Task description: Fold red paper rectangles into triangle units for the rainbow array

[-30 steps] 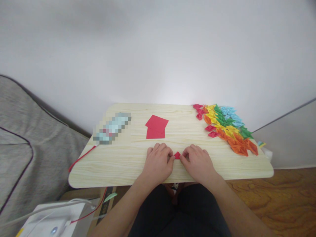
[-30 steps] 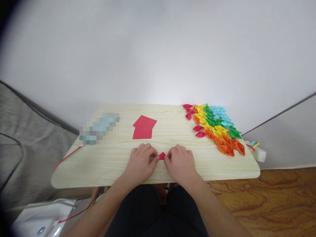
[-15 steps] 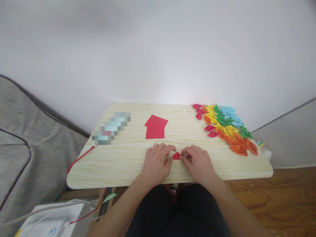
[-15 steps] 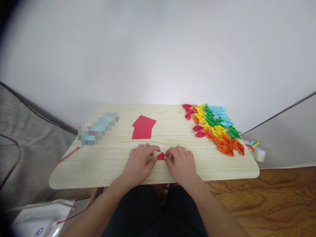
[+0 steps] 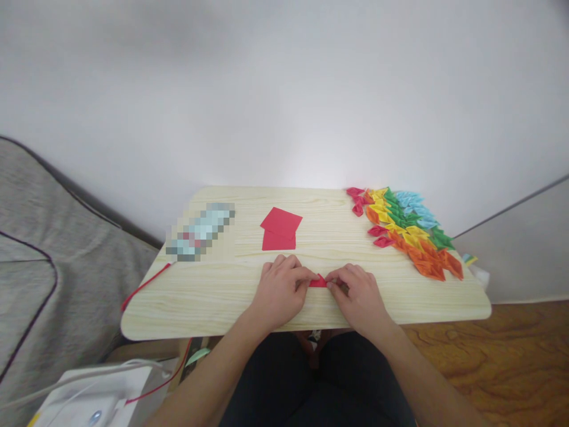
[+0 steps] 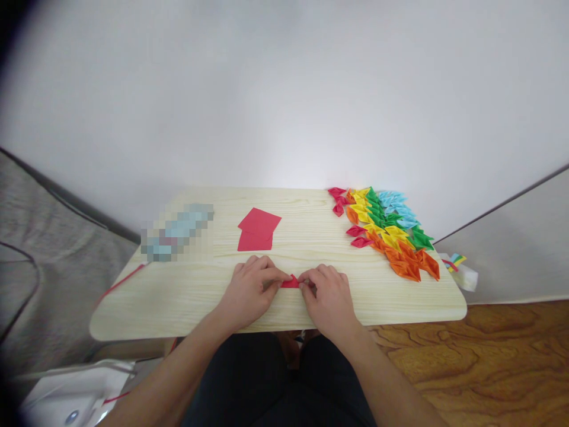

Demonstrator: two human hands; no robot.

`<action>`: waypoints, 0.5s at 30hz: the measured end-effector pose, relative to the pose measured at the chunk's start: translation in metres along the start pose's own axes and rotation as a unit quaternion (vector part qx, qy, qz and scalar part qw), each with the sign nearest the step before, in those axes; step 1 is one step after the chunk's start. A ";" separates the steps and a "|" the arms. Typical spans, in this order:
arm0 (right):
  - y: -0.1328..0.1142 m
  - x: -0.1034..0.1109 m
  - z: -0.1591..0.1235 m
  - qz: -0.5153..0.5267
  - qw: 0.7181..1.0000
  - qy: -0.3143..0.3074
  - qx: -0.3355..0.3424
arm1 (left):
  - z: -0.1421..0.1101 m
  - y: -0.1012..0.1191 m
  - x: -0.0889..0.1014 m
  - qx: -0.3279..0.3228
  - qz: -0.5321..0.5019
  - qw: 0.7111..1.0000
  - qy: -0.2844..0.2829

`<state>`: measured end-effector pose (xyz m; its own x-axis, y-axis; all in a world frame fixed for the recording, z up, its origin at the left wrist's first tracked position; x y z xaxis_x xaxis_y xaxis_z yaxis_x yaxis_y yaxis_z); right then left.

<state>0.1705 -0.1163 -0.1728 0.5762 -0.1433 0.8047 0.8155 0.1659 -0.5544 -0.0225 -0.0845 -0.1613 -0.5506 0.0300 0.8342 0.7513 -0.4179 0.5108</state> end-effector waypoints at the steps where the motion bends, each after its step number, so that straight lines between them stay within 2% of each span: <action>1: 0.000 -0.001 -0.001 -0.003 1.000 0.004 0.000 | 0.000 0.000 0.000 -0.003 0.002 1.000 -0.001; 7: 0.001 -0.004 -0.007 0.002 0.999 0.042 0.012 | 0.000 -0.002 0.003 -0.024 0.019 1.000 -0.008; 15: 0.001 -0.005 -0.011 0.008 0.998 0.055 0.026 | -0.003 0.007 0.004 -0.055 0.017 0.998 -0.001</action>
<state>0.1690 -0.1259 -0.1794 0.5941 -0.2469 0.7656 0.8038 0.2186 -0.5533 -0.0208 -0.0900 -0.1554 -0.5243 0.0152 0.8514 0.7254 -0.5157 0.4559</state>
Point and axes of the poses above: each hand's wrist, its own z-axis towards the middle knuckle, its own x-axis out of the back of the hand, y = z × x, the point moved 3 cm from there along z, towards the middle knuckle, and after that the axes turned 7 degrees about y, right-handed, at the moved point
